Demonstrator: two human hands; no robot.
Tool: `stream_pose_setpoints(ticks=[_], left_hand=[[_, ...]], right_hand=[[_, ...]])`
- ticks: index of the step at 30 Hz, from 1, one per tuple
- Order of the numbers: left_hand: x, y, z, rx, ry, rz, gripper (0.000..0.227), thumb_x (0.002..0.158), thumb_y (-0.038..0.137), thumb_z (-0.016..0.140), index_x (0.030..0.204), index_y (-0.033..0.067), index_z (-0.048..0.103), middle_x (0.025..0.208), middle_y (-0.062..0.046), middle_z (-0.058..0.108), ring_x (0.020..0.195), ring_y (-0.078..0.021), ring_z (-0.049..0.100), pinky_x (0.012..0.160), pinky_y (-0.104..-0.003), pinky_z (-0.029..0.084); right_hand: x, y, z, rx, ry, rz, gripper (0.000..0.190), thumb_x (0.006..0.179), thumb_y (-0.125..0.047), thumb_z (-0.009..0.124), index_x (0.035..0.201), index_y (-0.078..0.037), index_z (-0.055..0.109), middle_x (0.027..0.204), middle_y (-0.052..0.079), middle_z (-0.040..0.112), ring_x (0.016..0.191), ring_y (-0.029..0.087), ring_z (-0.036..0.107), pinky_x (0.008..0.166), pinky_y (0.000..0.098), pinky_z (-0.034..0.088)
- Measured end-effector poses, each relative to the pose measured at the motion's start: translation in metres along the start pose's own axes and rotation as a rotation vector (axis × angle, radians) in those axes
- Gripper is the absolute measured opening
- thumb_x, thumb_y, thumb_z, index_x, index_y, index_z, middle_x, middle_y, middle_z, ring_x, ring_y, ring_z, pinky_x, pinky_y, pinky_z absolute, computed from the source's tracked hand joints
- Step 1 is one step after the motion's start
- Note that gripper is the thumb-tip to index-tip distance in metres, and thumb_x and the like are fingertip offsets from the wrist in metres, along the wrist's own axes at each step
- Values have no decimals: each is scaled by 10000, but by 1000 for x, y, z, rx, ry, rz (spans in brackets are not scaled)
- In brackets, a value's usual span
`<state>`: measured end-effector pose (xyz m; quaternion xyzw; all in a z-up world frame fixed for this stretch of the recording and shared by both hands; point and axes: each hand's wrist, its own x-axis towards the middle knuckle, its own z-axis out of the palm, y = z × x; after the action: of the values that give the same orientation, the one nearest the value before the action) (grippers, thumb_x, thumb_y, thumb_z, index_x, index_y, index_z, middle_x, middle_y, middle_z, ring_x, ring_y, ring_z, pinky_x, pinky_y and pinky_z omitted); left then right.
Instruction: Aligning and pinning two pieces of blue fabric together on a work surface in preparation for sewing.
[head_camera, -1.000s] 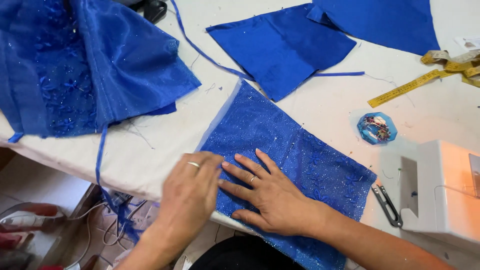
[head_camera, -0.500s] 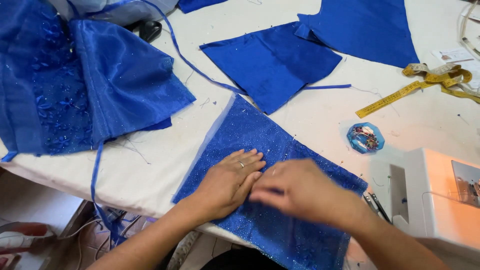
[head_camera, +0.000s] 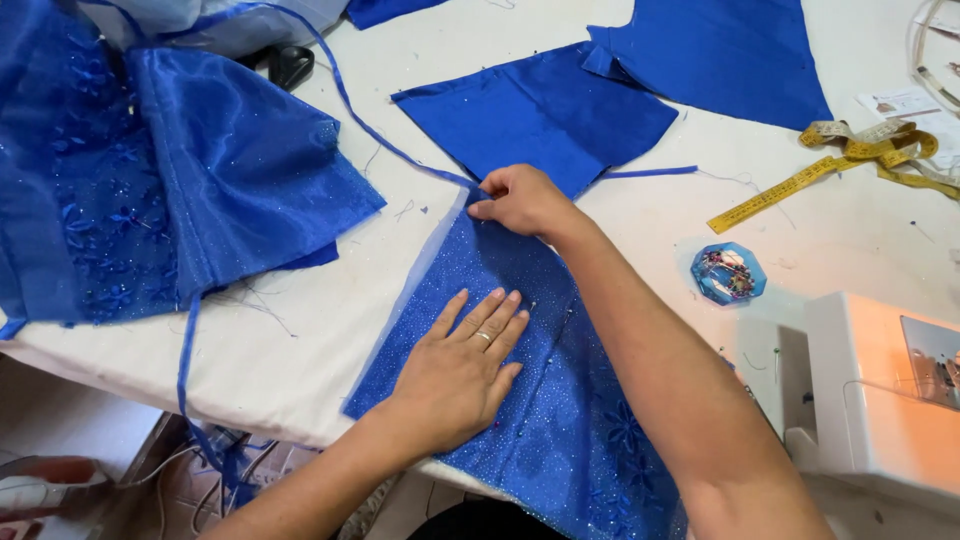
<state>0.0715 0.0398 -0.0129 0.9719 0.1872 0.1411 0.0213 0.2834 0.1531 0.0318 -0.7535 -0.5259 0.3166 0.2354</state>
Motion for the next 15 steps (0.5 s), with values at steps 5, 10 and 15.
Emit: stream_pose_setpoints(ticks=[5, 10, 15], left_hand=[[-2, 1, -2, 79, 1, -81, 629, 1003, 504, 244, 1534, 175, 308, 1603, -20, 290, 1509, -262, 168, 1207, -590, 13], [-1, 1, -7, 79, -11, -152, 638, 986, 565, 231, 1527, 234, 300, 1594, -35, 264, 1507, -308, 112, 1160, -684, -24], [2, 2, -12, 42, -81, -170, 673, 975, 572, 232, 1523, 188, 301, 1580, -73, 287, 1510, -311, 101, 1164, -674, -54]], right_hand=[[-10, 7, 11, -142, 168, -60, 175, 800, -370, 791, 931, -257, 773, 813, -83, 731, 750, 106, 658, 686, 289, 482], [-21, 20, 14, -92, 446, -441, 211, 910, -268, 714, 1052, -112, 700, 1000, 68, 613, 639, 185, 623, 716, 348, 506], [-102, 14, 23, -182, 305, -627, 303, 1026, -243, 454, 1152, -34, 634, 1157, 148, 624, 1108, 307, 576, 952, 417, 426]])
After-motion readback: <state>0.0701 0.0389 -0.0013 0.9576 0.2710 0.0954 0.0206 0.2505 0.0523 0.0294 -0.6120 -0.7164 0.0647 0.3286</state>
